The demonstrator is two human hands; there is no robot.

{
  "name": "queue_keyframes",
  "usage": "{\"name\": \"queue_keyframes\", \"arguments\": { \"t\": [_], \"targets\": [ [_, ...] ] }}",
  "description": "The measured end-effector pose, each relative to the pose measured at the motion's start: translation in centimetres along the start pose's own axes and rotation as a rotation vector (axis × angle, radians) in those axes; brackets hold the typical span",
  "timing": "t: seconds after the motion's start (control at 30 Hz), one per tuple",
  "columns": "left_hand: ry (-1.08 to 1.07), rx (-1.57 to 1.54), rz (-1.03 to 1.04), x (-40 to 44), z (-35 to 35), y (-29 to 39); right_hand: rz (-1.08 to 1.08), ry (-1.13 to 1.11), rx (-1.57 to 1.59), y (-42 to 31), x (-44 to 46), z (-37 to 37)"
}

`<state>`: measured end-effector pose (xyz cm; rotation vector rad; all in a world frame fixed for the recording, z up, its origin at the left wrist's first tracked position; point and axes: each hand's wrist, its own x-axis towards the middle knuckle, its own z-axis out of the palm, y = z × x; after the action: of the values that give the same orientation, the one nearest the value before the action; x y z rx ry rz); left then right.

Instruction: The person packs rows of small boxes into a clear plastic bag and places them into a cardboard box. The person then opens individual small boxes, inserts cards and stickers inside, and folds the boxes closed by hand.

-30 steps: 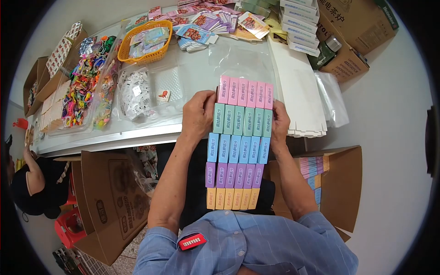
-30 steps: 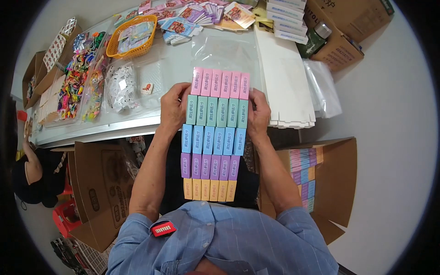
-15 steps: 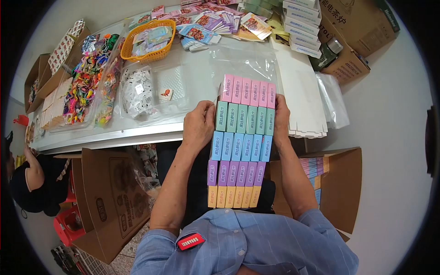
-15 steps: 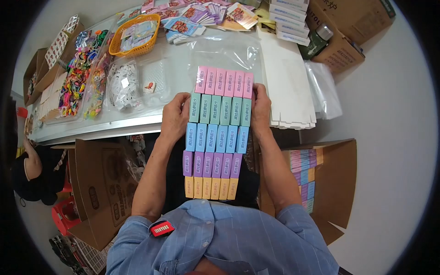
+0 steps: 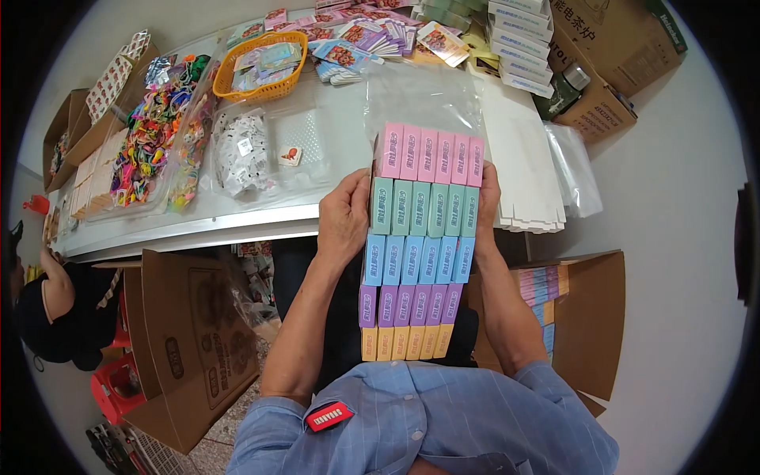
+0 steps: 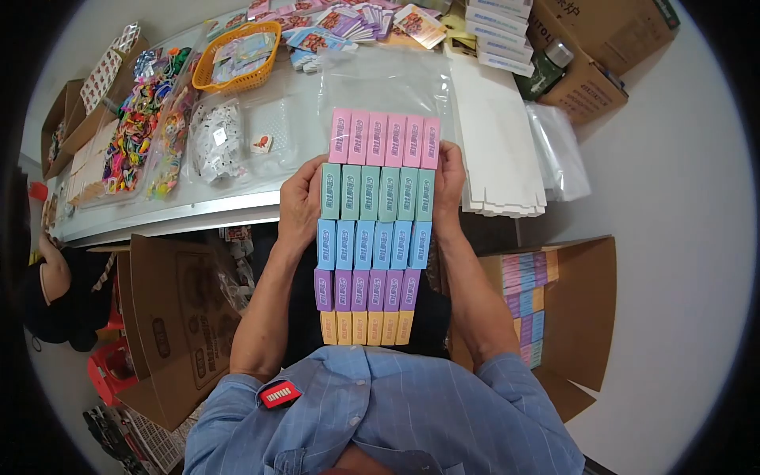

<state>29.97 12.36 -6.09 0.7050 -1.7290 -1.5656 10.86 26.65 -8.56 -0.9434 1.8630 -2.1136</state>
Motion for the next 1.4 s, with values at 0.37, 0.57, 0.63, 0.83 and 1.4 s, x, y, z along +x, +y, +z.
{"name": "queue_keyframes", "arguments": {
  "t": [0.37,0.57,0.63,0.83,1.4],
  "targets": [
    [-0.056,0.23,0.071,-3.4,-2.3,0.1,-0.152,-0.171,-0.174,-3.9,-1.7,-0.7],
    [-0.086,0.416,0.02,-7.2,-3.5,0.3,-0.203,-0.232,-0.212,-3.4,-5.3,-2.0],
    [-0.077,0.458,0.009,-8.2,-3.7,0.8,-0.248,-0.255,-0.282,-3.8,-6.3,-2.5],
    [-0.124,0.564,0.0,-9.6,-4.0,0.7,-0.292,-0.268,-0.445,-5.2,-8.3,-2.9],
    [0.08,0.727,0.592,-5.2,-3.6,0.9,-0.476,-0.076,-0.573,-4.5,-6.4,-2.0]
  ]
}}
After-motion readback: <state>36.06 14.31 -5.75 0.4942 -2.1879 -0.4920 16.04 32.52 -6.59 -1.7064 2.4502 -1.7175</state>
